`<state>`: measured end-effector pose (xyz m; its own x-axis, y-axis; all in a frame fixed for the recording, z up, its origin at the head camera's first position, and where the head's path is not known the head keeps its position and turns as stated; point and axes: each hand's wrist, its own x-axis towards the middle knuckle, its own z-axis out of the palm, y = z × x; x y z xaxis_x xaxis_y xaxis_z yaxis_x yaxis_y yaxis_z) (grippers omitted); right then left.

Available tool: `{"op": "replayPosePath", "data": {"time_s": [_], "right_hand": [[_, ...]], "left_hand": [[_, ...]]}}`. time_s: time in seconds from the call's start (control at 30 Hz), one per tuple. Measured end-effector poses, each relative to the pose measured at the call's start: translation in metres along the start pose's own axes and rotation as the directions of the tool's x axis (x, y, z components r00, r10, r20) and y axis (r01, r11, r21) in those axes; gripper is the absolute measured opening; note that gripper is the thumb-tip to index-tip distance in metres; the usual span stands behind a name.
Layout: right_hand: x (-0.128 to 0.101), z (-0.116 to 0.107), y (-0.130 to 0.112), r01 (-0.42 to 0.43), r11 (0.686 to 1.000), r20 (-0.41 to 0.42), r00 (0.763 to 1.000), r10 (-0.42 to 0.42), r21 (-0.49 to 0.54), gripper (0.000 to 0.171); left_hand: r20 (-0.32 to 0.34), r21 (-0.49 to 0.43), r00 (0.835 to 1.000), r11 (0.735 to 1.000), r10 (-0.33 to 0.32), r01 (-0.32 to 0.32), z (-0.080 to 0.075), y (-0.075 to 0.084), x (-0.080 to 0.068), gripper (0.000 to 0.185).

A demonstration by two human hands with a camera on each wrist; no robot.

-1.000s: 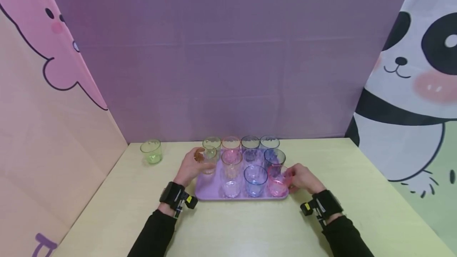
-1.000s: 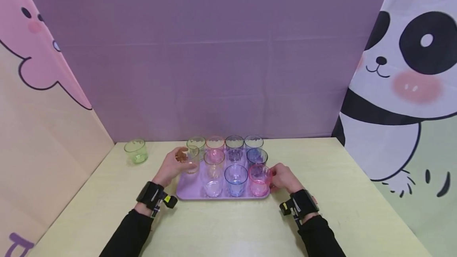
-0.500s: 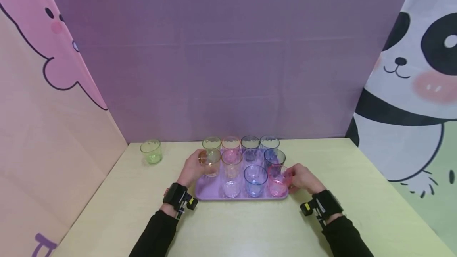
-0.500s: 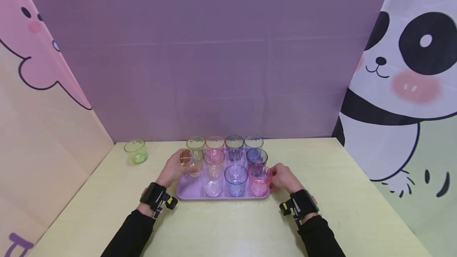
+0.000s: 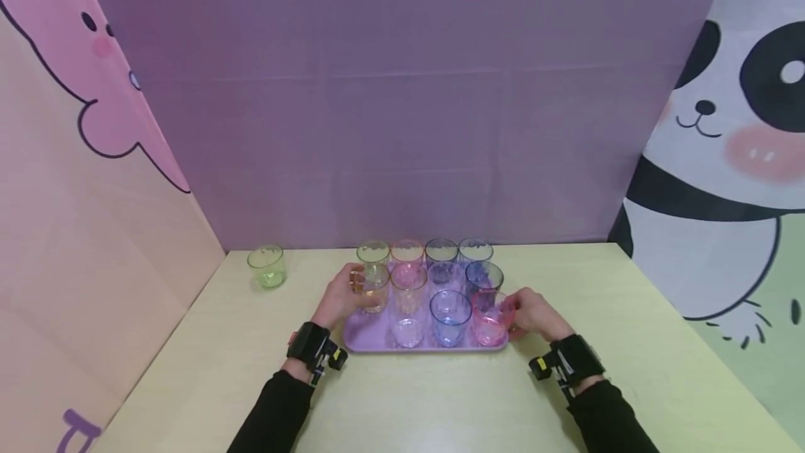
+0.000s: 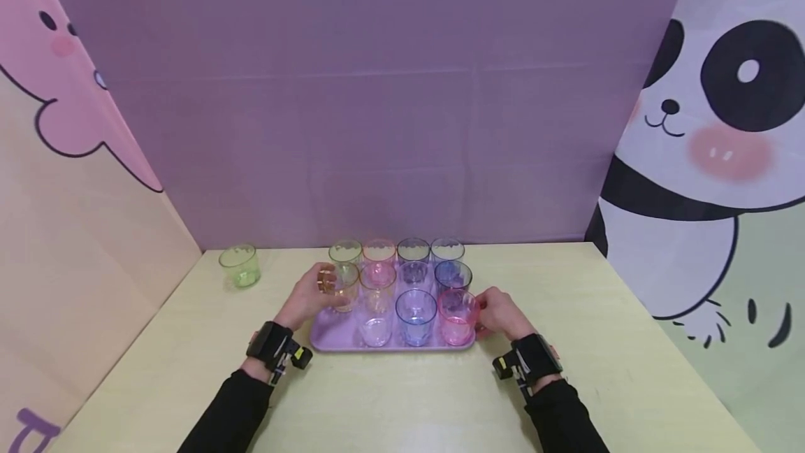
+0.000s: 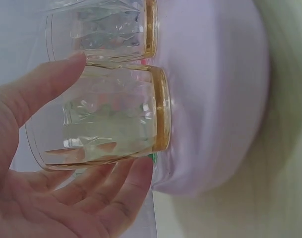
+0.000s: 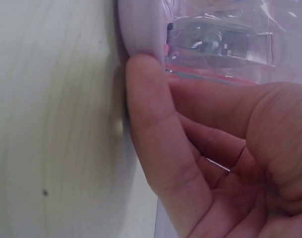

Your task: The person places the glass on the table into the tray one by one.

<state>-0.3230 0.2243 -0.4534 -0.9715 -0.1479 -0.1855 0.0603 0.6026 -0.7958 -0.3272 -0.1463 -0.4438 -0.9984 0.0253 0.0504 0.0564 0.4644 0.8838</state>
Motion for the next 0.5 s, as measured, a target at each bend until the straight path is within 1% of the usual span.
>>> {"op": "replayPosePath", "data": {"time_s": [0.33,0.4,0.5], "right_hand": [[-0.0022,-0.0017,-0.0002,0.004,1.000,0.014,1.000,-0.004,0.010,0.023],[-0.0024,-0.0018,-0.0004,0.006,1.000,0.015,1.000,-0.006,0.008,0.023],[-0.0023,-0.0013,-0.0006,0.013,1.000,0.009,1.000,-0.013,0.006,0.024]], "left_hand": [[0.020,0.010,1.000,1.000,-0.007,0.007,-0.0016,0.0001,-0.0004,0.086],[0.020,0.004,1.000,1.000,-0.002,0.002,-0.0032,0.0012,-0.0012,0.086],[0.029,-0.015,0.999,1.000,0.028,-0.027,-0.0060,0.0023,-0.0015,0.086]]}}
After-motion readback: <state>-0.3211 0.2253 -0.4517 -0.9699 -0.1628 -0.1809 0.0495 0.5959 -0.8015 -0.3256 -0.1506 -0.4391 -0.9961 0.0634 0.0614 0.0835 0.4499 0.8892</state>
